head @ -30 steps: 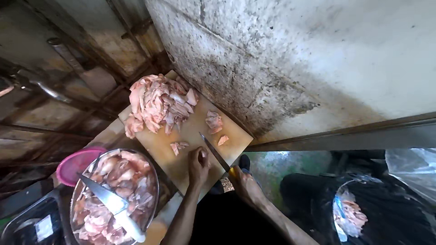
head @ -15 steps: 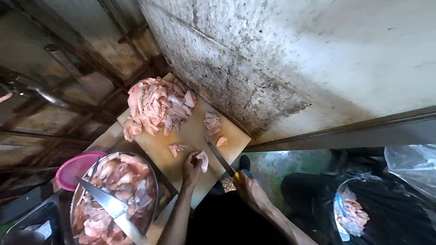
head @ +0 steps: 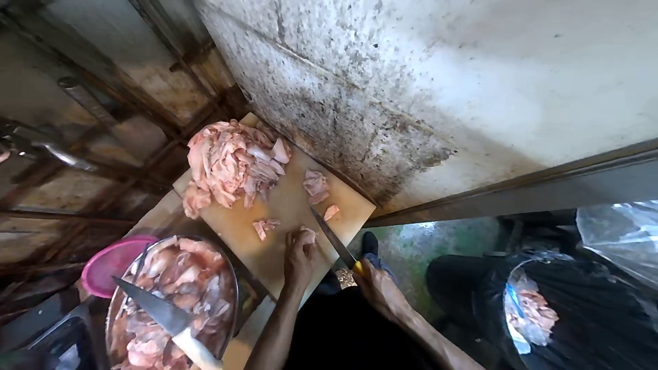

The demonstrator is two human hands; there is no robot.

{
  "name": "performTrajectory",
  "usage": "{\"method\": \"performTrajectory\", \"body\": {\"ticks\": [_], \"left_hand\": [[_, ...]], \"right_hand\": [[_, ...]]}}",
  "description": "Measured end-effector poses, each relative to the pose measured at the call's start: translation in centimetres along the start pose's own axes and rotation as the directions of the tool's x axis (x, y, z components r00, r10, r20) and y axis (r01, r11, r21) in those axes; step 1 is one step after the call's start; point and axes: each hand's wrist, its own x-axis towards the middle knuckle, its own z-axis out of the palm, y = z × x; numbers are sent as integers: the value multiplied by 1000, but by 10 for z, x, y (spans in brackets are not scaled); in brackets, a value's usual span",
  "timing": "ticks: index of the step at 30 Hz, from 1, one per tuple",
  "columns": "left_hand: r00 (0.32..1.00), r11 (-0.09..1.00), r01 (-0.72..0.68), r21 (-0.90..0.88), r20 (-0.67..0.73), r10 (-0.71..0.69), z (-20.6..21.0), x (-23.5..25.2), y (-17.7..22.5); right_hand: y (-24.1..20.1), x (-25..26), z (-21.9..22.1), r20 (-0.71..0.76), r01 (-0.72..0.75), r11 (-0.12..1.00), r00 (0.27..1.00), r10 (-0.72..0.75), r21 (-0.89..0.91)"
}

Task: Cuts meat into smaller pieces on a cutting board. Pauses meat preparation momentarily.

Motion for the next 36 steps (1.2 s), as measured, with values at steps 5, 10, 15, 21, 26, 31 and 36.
{"method": "performTrajectory", "body": {"ticks": [5, 10, 15, 21, 26, 31, 36], "left_hand": [[999, 972, 13, 234, 47, -25, 0, 8, 16], [993, 959, 11, 283, 107, -42, -6, 23, 20], [993, 990, 34, 140, 110, -50, -18, 27, 11], [995, 988, -23, 153, 98, 8, -18, 27, 12], [993, 974, 9, 228, 114, -36, -18, 30, 17], [993, 966, 29, 258, 100, -56, -16, 33, 20], [985, 902, 2, 431, 155, -76, -15, 32, 29]], "right_hand": [[-3, 2, 2, 25, -12, 998, 1000, 11, 56], [-4, 8, 6, 54, -17, 993, 998, 10, 113], [-7, 14, 11, 87, 7, 976, 996, -26, 220], [-16, 25, 17, 91, 24, 962, 995, -51, 272], [-21, 32, 18, 131, 9, 961, 990, -47, 276], [-7, 19, 24, 132, 16, 963, 990, -53, 268], [11, 5, 23, 75, 15, 955, 996, -38, 295]]}}
